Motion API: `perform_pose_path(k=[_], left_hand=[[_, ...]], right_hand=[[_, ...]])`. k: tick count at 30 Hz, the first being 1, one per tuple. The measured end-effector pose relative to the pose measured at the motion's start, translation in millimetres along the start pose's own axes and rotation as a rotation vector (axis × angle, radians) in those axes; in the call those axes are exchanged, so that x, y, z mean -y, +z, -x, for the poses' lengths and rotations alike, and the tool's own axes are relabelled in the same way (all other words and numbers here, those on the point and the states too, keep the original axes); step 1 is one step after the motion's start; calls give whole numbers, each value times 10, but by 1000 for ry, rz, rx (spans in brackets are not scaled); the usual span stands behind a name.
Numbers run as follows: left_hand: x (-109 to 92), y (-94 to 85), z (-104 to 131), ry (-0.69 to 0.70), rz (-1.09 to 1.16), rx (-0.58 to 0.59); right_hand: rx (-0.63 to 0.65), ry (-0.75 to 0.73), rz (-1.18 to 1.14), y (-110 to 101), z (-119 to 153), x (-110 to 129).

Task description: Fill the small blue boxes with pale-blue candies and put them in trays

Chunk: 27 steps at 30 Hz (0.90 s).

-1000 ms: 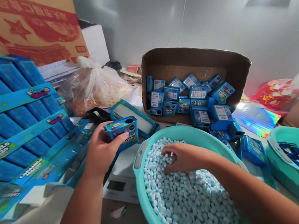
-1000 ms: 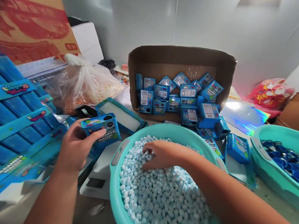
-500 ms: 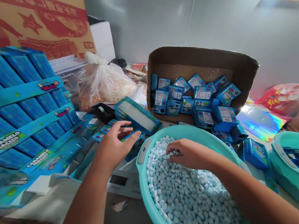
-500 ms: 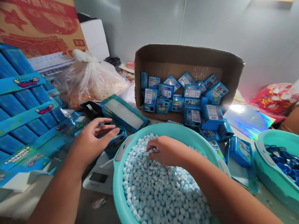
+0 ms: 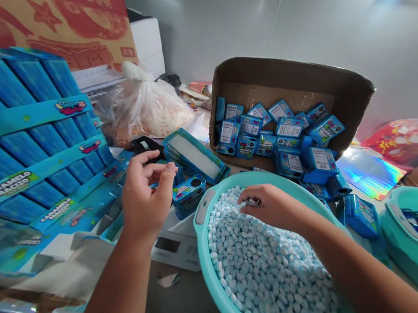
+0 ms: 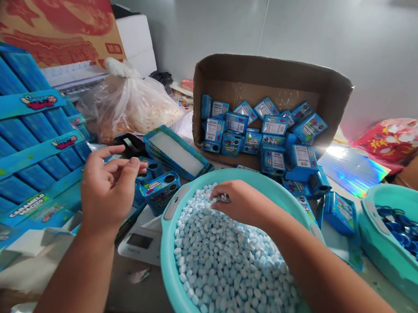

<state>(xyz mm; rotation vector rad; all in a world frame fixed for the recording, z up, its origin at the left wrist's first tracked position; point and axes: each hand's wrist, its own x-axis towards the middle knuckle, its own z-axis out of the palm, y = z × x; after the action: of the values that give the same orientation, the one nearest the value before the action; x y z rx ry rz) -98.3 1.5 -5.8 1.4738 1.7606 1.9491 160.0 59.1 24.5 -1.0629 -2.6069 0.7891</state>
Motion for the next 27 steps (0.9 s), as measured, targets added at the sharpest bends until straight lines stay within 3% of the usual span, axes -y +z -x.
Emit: perform_pose_path(k=[14, 17, 22, 24, 27], left_hand=[[-8, -39, -33, 60, -16, -16], [-7, -55, -35, 63, -59, 122], [75, -70, -14, -19, -271, 618], [105, -66, -21, -68, -332, 672], [98, -35, -39, -104, -346, 565]], right_hand=[[-111, 62, -7, 18, -29, -49], [-113, 29, 106, -4, -72, -34], [-81, -68, 284, -106, -173, 126], [-44, -58, 294, -151, -231, 187], [11, -34, 230, -222, -357, 257]])
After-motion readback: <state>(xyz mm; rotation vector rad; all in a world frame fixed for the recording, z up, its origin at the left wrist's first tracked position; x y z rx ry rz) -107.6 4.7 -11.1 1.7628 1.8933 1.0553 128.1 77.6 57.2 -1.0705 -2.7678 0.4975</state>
